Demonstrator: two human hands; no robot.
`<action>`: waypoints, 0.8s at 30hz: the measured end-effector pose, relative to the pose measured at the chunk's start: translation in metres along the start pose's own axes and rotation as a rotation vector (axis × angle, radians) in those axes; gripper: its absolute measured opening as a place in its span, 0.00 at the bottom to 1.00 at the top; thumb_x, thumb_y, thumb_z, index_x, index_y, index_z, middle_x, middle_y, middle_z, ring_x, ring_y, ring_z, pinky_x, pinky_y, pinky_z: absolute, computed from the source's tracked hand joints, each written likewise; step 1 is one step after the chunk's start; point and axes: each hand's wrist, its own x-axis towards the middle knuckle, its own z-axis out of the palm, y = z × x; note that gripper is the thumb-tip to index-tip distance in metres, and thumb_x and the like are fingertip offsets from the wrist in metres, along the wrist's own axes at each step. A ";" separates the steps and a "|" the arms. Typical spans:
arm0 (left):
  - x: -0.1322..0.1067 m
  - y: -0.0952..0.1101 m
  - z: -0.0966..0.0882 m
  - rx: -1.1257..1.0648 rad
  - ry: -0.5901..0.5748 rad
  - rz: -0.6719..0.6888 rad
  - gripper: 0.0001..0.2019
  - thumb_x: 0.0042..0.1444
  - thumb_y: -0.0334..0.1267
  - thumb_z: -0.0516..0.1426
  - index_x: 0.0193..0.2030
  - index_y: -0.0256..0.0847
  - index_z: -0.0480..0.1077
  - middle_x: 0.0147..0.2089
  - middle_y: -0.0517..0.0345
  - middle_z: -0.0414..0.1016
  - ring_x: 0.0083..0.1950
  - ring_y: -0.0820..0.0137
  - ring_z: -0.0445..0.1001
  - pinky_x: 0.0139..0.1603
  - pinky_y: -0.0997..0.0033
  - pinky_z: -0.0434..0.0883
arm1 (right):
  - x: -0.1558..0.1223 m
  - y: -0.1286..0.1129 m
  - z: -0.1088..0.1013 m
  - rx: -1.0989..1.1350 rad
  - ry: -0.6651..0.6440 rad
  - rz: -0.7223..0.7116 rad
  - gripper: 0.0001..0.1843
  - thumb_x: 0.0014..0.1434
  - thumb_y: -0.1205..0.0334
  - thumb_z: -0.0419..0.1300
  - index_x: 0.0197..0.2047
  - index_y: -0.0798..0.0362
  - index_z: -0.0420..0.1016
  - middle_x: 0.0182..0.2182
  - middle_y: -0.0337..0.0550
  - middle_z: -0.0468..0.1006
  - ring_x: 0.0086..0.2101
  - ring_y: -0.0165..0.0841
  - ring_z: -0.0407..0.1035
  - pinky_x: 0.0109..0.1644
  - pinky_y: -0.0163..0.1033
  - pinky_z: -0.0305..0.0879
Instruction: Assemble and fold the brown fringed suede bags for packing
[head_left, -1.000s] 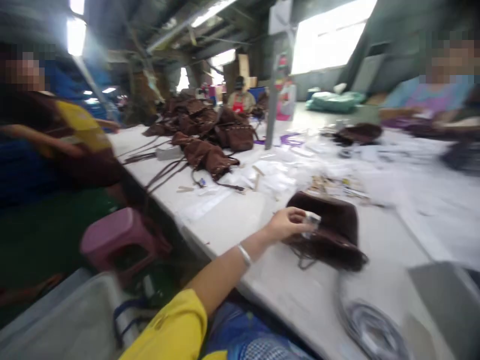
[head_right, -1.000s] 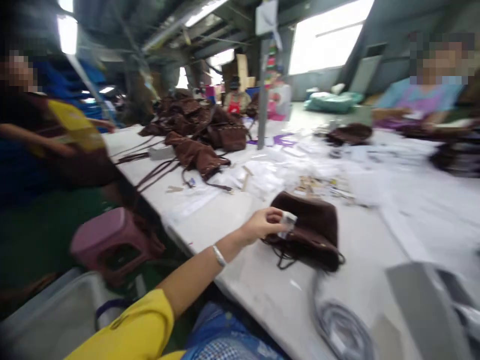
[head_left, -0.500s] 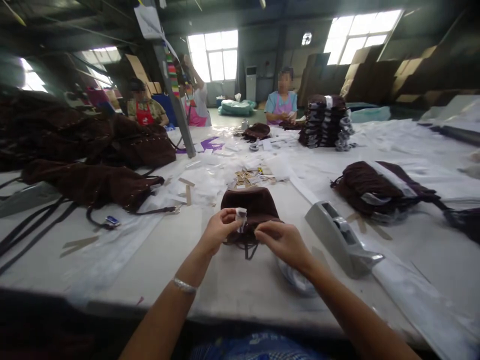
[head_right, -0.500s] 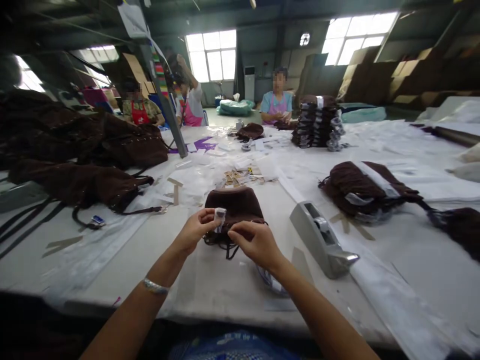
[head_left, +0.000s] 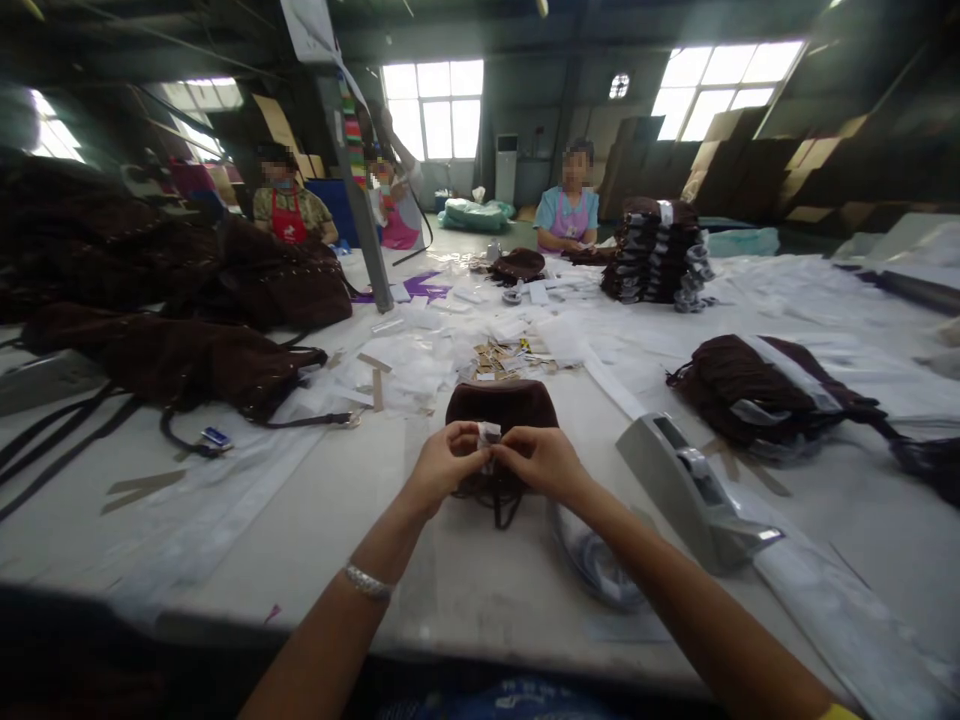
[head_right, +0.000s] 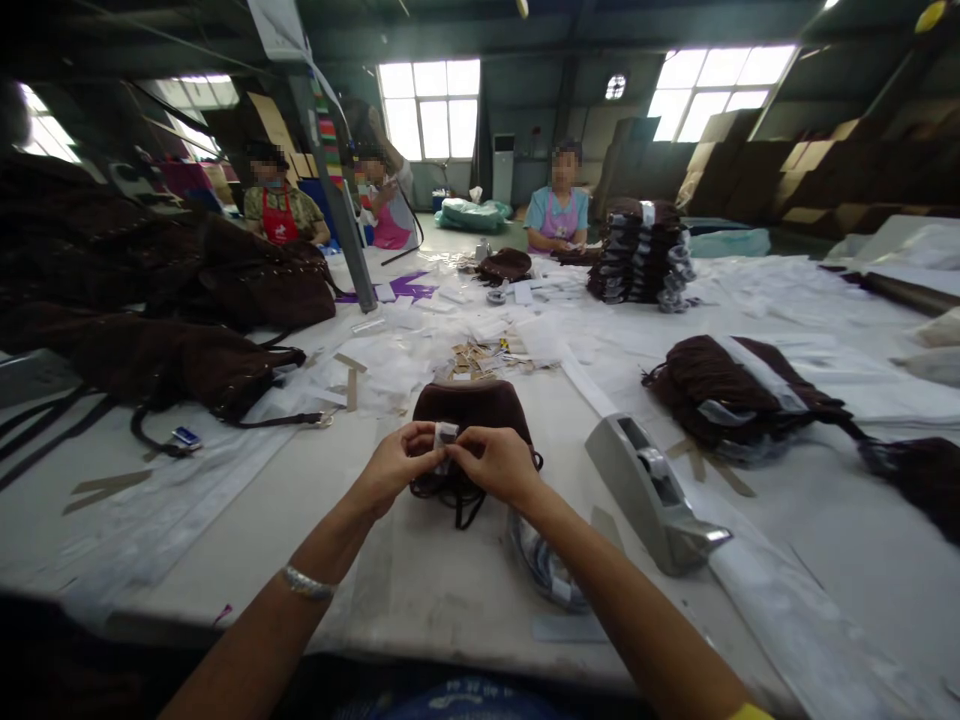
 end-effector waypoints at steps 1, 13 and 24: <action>0.000 0.000 -0.001 0.010 -0.007 0.006 0.23 0.47 0.41 0.69 0.48 0.35 0.71 0.43 0.48 0.80 0.44 0.63 0.78 0.42 0.70 0.72 | 0.001 0.001 -0.001 0.013 -0.025 0.004 0.12 0.60 0.52 0.62 0.33 0.50 0.81 0.26 0.40 0.80 0.28 0.33 0.73 0.28 0.32 0.62; 0.004 0.011 -0.010 -0.008 -0.113 -0.063 0.25 0.44 0.41 0.71 0.49 0.35 0.73 0.44 0.47 0.81 0.45 0.61 0.78 0.46 0.66 0.72 | 0.005 0.003 -0.005 0.085 -0.062 -0.011 0.08 0.59 0.56 0.63 0.34 0.51 0.80 0.25 0.38 0.79 0.26 0.31 0.71 0.30 0.33 0.63; -0.001 0.009 -0.011 -0.108 -0.149 -0.128 0.26 0.45 0.41 0.71 0.50 0.35 0.72 0.42 0.48 0.81 0.43 0.63 0.79 0.45 0.69 0.71 | -0.001 -0.001 -0.004 0.342 -0.131 -0.040 0.08 0.61 0.65 0.57 0.39 0.51 0.78 0.30 0.39 0.78 0.32 0.33 0.73 0.40 0.35 0.69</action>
